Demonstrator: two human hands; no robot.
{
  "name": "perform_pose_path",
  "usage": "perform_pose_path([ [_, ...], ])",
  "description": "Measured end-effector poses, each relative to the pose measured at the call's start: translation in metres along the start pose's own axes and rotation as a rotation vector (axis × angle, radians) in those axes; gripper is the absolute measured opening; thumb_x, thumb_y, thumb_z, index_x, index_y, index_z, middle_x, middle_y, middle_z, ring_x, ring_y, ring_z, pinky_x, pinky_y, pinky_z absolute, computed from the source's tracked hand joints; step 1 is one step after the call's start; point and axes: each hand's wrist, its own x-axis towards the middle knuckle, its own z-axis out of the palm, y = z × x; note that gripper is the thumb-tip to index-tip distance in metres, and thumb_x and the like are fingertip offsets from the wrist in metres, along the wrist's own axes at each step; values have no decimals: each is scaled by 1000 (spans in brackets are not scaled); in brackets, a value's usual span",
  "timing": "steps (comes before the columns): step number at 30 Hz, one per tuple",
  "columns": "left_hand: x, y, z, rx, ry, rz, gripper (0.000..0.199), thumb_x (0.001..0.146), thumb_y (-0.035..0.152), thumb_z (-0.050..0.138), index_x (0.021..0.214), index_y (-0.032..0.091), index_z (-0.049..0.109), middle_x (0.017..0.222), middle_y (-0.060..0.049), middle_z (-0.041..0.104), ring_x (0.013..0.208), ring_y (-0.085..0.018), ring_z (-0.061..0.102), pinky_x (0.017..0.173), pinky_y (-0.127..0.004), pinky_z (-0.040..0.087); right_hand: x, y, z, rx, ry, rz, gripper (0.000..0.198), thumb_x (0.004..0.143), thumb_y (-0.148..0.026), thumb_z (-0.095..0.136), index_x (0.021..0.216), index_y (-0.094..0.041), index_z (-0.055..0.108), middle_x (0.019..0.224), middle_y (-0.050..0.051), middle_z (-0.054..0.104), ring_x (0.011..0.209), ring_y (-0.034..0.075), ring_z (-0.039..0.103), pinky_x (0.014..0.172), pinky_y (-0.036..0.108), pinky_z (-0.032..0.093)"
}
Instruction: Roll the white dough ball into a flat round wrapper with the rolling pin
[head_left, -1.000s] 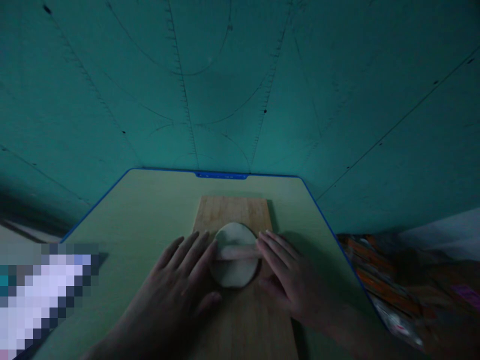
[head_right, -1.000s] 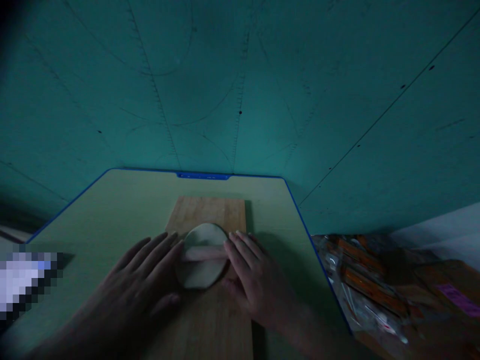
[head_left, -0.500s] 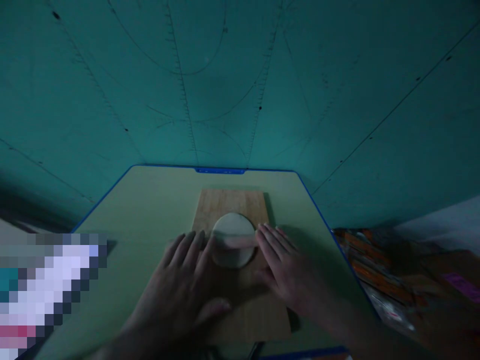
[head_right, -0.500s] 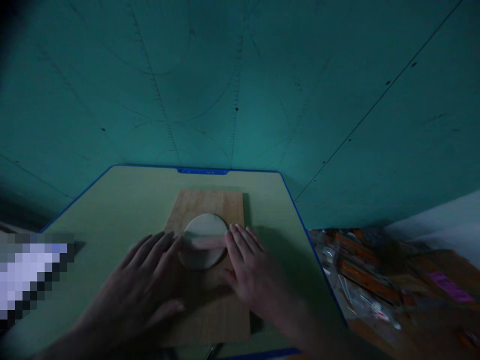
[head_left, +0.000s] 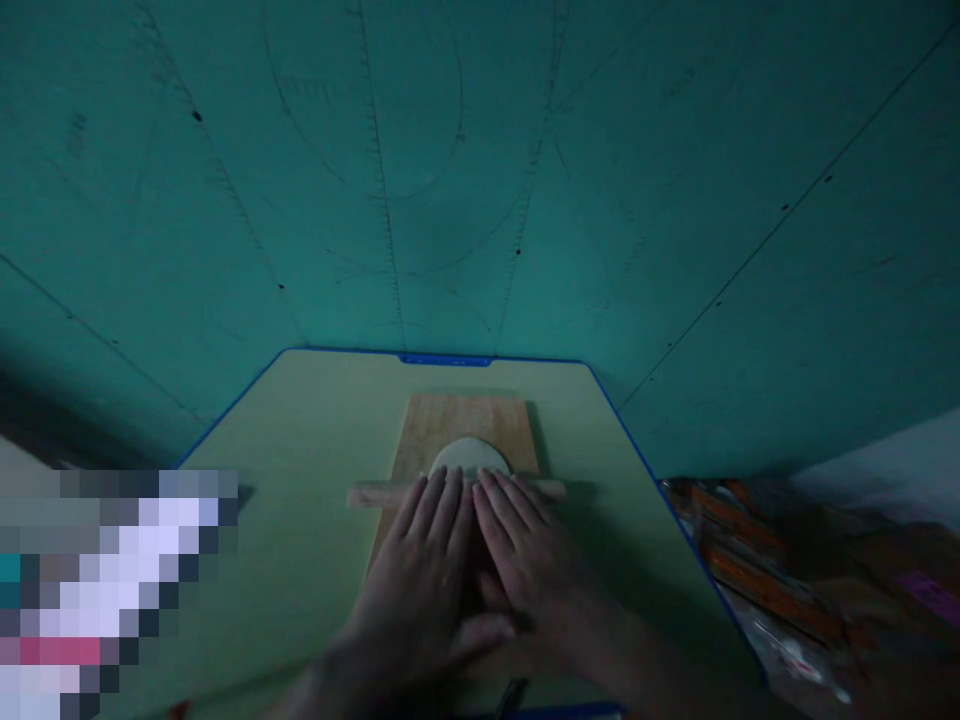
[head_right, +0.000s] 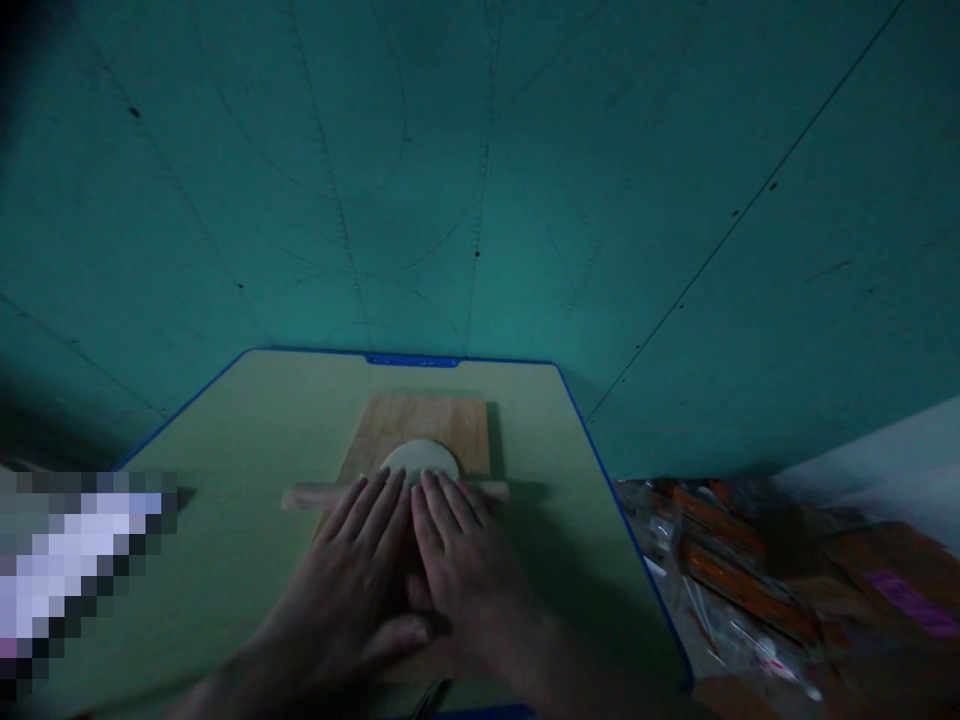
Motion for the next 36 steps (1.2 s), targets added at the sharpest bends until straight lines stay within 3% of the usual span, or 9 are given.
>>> perform_pose_path([
  [6, 46, -38, 5, -53, -147, -138, 87, 96, 73, 16, 138, 8, 56, 136, -20, 63, 125, -34, 58, 108, -51, 41, 45, 29, -9, 86, -136, 145, 63, 96, -30, 47, 150, 2, 39, 154, 24, 43, 144, 32, 39, 123, 47, 30],
  [9, 32, -42, -3, -49, -116, -160, 74, 99, 69, 23, 133, 15, 60, 131, -16, 66, 120, -32, 61, 104, -51, 45, 34, 30, -18, 125, -163, 147, 64, 97, -33, 49, 150, 1, 39, 155, 22, 42, 144, 34, 40, 122, 48, 32],
  [14, -15, -35, -6, 61, -7, -69, 75, 97, 66, 38, 147, 10, 44, 144, -20, 57, 133, -34, 53, 108, -50, 41, -4, 17, -23, 144, -136, 82, 71, 96, -39, 54, 154, -3, 35, 159, 19, 37, 145, 34, 37, 118, 54, 37],
  [17, 2, -52, 0, 83, -66, -127, 73, 97, 64, 38, 139, 7, 51, 135, -22, 63, 123, -35, 61, 103, -51, 46, 14, 27, -20, 131, -107, 157, 67, 98, -42, 52, 153, -5, 38, 154, 20, 44, 142, 32, 43, 119, 52, 36],
  [21, 22, -73, 6, 85, -171, -230, 46, 101, 45, 44, 129, 12, 59, 125, -18, 70, 114, -33, 66, 94, -48, 53, 38, 43, -17, 133, -133, 225, 63, 101, -42, 47, 148, 0, 44, 149, 23, 50, 139, 33, 47, 118, 50, 38],
  [23, 7, -68, 6, 97, -117, -214, 43, 99, 41, 46, 131, 14, 57, 128, -18, 68, 120, -34, 63, 97, -50, 51, 27, 39, -18, 117, -136, 203, 65, 101, -42, 47, 149, 1, 42, 153, 22, 46, 141, 33, 44, 119, 50, 37],
  [28, -30, -32, 1, 214, -10, -179, 68, 94, 57, 45, 141, 8, 48, 139, -25, 58, 130, -45, 52, 103, -63, 42, -8, 19, -17, 71, -96, 140, 79, 95, -52, 56, 151, 1, 37, 158, 23, 37, 145, 38, 37, 118, 54, 38],
  [32, 9, -46, -1, 271, -78, -249, 73, 97, 66, 32, 127, 6, 60, 122, -29, 65, 116, -46, 60, 101, -69, 39, 28, 35, -13, 72, -116, 215, 74, 99, -53, 51, 148, 1, 43, 151, 25, 46, 140, 36, 44, 119, 54, 35],
  [36, 46, -69, -4, 194, -217, -231, 62, 101, 60, 30, 111, 11, 66, 110, -21, 70, 102, -37, 66, 88, -53, 51, 61, 53, -11, 93, -153, 298, 67, 102, -52, 45, 144, -1, 49, 152, 25, 45, 140, 38, 44, 115, 52, 40],
])
